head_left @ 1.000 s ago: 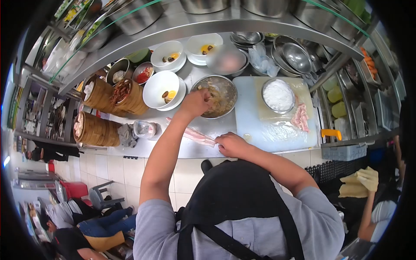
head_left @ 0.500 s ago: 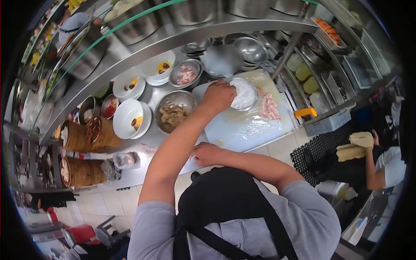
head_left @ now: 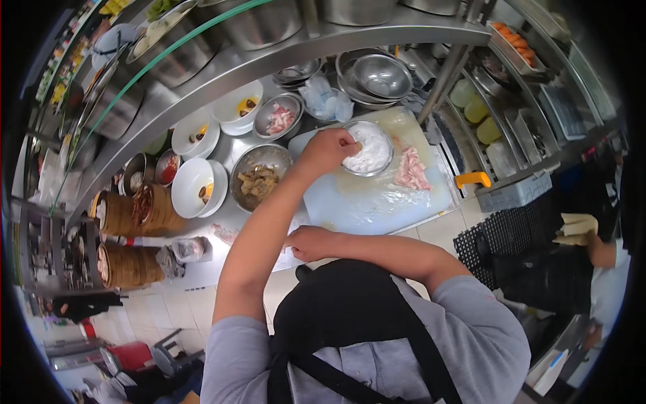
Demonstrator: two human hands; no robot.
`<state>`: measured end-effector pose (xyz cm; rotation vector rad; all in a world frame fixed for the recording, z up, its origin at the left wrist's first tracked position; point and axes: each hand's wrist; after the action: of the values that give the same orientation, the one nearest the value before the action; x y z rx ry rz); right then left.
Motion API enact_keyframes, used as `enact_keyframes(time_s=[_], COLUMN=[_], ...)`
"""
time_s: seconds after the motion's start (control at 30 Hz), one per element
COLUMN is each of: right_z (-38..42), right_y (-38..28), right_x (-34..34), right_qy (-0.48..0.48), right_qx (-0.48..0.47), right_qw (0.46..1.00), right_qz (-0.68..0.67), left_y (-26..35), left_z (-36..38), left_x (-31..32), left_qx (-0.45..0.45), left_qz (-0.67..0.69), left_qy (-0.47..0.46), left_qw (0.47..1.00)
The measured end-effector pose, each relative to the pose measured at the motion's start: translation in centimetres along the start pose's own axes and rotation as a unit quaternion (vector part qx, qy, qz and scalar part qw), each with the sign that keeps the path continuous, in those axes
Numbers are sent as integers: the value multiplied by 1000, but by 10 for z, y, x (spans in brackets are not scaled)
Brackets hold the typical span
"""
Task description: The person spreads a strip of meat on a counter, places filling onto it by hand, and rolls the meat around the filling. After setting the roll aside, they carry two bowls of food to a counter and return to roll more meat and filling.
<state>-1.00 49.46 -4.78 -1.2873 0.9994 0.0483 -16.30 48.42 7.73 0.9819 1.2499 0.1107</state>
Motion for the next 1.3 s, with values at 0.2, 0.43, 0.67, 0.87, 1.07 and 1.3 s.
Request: enact_keyframes(time_s=[0.2, 0.43, 0.67, 0.87, 1.07, 1.3], right_z=[1, 2, -2, -6, -21, -32], right_y=[-5, -4, -10, -22, -20, -17], right_x=[-11, -10, -12, -17, 2, 8], right_qy=[-43, -8, -30, -1, 25, -24], right_qx=[-14, -72, -50, 22, 35, 27], right_qw=[999, 997, 998, 1000, 995, 982], right_qz=[16, 20, 36, 20, 95, 186], left_y=[-38, -76, -74, -52, -49, -70], left_z=[116, 275, 289, 303, 308, 313], left_x=[-63, -36, 40, 39, 46, 64], left_qx=[-215, -317, -307, -230, -193, -201], left_qz=[387, 220, -36, -220, -251, -128], left_qy=[80, 207, 273, 284, 229, 278], left_qw=[893, 899, 911, 904, 920, 930])
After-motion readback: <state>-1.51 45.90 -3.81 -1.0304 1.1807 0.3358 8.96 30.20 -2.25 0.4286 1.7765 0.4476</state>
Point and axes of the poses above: each hand's wrist, its own z-axis away from the middle knuckle, its own x-axis out of the palm, y = z × x, and after that the axes turned 1 degree about y, right-handed
